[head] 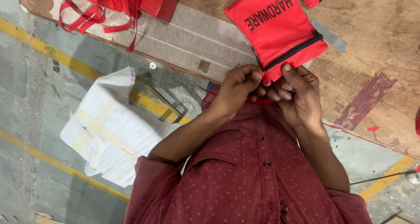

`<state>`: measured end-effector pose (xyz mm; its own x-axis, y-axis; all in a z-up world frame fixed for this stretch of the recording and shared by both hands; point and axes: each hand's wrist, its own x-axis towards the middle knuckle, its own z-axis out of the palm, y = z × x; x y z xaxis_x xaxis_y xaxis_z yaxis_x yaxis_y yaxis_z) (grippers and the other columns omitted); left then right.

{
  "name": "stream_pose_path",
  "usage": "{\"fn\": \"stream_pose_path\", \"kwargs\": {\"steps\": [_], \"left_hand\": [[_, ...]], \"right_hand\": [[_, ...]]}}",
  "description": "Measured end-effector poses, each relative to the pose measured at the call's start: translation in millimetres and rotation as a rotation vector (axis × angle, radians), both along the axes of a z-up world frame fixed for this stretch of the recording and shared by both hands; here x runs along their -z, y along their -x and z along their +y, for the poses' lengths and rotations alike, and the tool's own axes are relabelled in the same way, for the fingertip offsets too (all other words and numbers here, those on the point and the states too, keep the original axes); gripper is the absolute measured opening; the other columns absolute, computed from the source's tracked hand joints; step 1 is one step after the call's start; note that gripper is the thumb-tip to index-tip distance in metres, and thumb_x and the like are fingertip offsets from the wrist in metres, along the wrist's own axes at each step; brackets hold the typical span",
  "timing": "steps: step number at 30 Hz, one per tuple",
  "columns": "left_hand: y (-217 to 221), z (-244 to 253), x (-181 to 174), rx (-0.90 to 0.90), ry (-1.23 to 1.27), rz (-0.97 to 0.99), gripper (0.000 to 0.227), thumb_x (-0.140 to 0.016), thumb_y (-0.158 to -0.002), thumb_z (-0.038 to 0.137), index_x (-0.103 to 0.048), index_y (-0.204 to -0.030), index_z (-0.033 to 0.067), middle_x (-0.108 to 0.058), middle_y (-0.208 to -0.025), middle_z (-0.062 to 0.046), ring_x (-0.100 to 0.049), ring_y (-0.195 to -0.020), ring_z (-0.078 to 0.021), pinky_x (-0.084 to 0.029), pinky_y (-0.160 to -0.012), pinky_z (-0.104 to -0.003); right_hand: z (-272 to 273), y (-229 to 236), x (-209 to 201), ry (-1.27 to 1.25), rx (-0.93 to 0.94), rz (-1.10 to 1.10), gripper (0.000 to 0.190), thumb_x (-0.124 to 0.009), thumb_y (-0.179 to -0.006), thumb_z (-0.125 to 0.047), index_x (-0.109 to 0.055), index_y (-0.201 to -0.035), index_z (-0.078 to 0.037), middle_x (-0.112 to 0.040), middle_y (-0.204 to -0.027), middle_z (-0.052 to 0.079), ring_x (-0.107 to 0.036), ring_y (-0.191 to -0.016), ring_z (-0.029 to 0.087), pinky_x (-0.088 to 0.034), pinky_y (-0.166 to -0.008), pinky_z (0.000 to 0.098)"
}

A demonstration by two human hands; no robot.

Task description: The person packages hardware by placing several small metal pieces into small red fabric pouches, inserts paper instructions, and then ties each pouch closed with red ribbon.

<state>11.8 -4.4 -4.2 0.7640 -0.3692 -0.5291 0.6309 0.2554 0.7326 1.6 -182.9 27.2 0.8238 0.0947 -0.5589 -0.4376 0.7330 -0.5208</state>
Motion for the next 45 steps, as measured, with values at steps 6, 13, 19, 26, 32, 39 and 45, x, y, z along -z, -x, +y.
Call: {"fn": "stream_pose_path", "kwargs": {"steps": [6,13,19,26,32,39,45], "left_hand": [[-2.1,3.5,4.7,0.073,0.049,-0.008,0.022,-0.054,-0.111,0.027,-0.062,-0.111,0.0061,-0.063,-0.088,0.001,-0.060,-0.080,-0.0084,-0.049,-0.066,-0.025],[-6.0,2.9,-15.4,-0.118,0.145,-0.064,0.032,-0.074,-0.096,0.003,-0.051,-0.118,0.0062,-0.069,-0.102,-0.004,-0.067,-0.091,-0.0118,-0.058,-0.077,-0.027],[-9.6,-3.9,-15.2,-0.164,0.149,-0.022,0.044,-0.078,-0.090,-0.001,-0.045,-0.119,0.0055,-0.075,-0.094,-0.015,-0.075,-0.085,-0.0197,-0.060,-0.071,-0.028],[-21.5,-15.2,-24.0,-0.136,0.092,-0.024,0.032,-0.077,-0.094,0.004,-0.052,-0.113,0.0019,-0.073,-0.091,-0.015,-0.076,-0.083,-0.0207,-0.061,-0.069,-0.030],[-10.7,-15.6,-9.8,-0.164,0.188,-0.054,0.024,-0.065,-0.104,0.016,-0.067,-0.120,-0.0022,-0.074,-0.104,-0.009,-0.077,-0.093,-0.0198,-0.063,-0.079,-0.030],[-5.0,-14.6,-8.1,-0.173,0.165,-0.217,0.026,-0.067,-0.106,0.014,-0.066,-0.127,-0.0021,-0.074,-0.108,-0.009,-0.074,-0.099,-0.0165,-0.062,-0.087,-0.029],[-6.6,-16.1,-9.6,-0.146,0.069,-0.265,0.024,-0.068,-0.105,0.013,-0.069,-0.125,-0.0007,-0.075,-0.104,-0.009,-0.073,-0.095,-0.0146,-0.061,-0.086,-0.028]], "right_hand": [[0.3,0.8,1.3,-0.015,0.004,-0.009,0.013,-0.066,-0.106,-0.014,-0.062,-0.099,-0.004,-0.045,-0.070,-0.003,-0.040,-0.056,0.006,-0.040,-0.058,0.0277],[-0.7,-0.7,-2.8,0.049,0.016,0.009,0.013,-0.066,-0.105,-0.013,-0.063,-0.097,-0.004,-0.046,-0.069,-0.002,-0.040,-0.055,0.007,-0.041,-0.057,0.0284],[-6.2,-5.0,-10.5,0.181,-0.022,-0.043,0.012,-0.065,-0.106,-0.012,-0.064,-0.100,-0.002,-0.050,-0.072,-0.001,-0.040,-0.056,0.007,-0.040,-0.056,0.0274],[-16.7,-13.3,-7.1,0.175,-0.015,-0.044,0.012,-0.064,-0.107,-0.012,-0.064,-0.103,-0.001,-0.048,-0.070,-0.002,-0.039,-0.055,0.006,-0.039,-0.054,0.0260],[-19.8,-17.0,-3.0,0.142,-0.022,-0.015,0.016,-0.064,-0.109,-0.013,-0.062,-0.098,-0.001,-0.046,-0.069,-0.003,-0.038,-0.054,0.006,-0.038,-0.053,0.0264],[-16.6,-23.9,-10.0,0.087,-0.027,-0.003,0.014,-0.064,-0.107,-0.013,-0.061,-0.099,-0.002,-0.047,-0.069,-0.003,-0.038,-0.053,0.006,-0.038,-0.053,0.0261],[-19.8,-23.6,-4.9,0.062,-0.015,-0.014,0.013,-0.064,-0.108,-0.012,-0.060,-0.099,-0.004,-0.046,-0.069,-0.003,-0.038,-0.053,0.006,-0.038,-0.053,0.0263]]}}
